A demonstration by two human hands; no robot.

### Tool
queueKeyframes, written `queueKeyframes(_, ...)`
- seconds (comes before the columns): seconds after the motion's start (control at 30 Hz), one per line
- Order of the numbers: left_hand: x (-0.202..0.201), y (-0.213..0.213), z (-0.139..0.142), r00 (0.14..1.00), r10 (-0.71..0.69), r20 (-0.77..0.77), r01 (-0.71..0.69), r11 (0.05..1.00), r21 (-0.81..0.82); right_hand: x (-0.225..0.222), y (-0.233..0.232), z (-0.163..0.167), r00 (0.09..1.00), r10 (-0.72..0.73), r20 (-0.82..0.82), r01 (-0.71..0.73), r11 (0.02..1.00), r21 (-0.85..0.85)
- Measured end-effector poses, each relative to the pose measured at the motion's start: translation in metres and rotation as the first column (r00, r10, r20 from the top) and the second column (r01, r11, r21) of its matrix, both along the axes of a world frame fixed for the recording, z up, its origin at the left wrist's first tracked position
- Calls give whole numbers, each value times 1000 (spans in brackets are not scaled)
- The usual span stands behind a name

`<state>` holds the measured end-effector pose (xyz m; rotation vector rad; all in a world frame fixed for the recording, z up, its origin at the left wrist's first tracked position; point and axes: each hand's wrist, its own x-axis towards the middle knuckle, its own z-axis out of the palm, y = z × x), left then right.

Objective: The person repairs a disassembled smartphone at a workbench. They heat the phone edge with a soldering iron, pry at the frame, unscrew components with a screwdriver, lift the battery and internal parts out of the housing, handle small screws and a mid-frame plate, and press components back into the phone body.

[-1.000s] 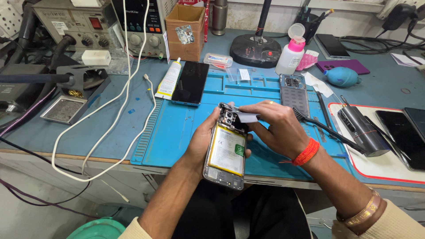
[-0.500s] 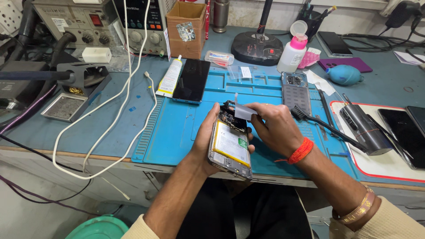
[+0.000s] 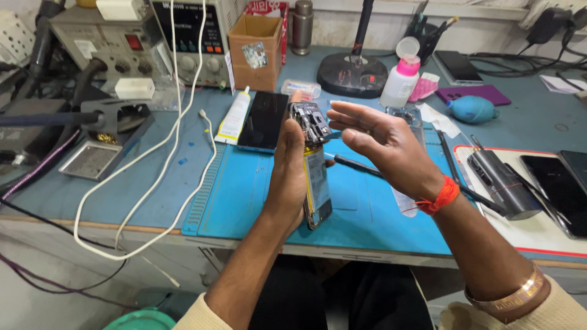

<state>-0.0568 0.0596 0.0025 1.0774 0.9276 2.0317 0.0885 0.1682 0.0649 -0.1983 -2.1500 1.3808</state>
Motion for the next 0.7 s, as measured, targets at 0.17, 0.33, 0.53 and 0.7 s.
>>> queueKeyframes(0.17,1,7,-6,955,174,-241,-110,960,258,-20,-13,15,980,-161,114,163,987,-9)
queueKeyframes(0.33,2,3,-12,922,240,-303,-159,950,268,-26,-24,24,979,-157,130,155,987,27)
queueKeyframes(0.53,4,-3,-11,980,125,-153,-90,972,218,-28,-29,26,988,-83,129,95,992,-88)
queueKeyframes(0.7,1,-5,-6,994,69,-83,-44,961,273,-33,-44,19,988,-154,29,152,986,66)
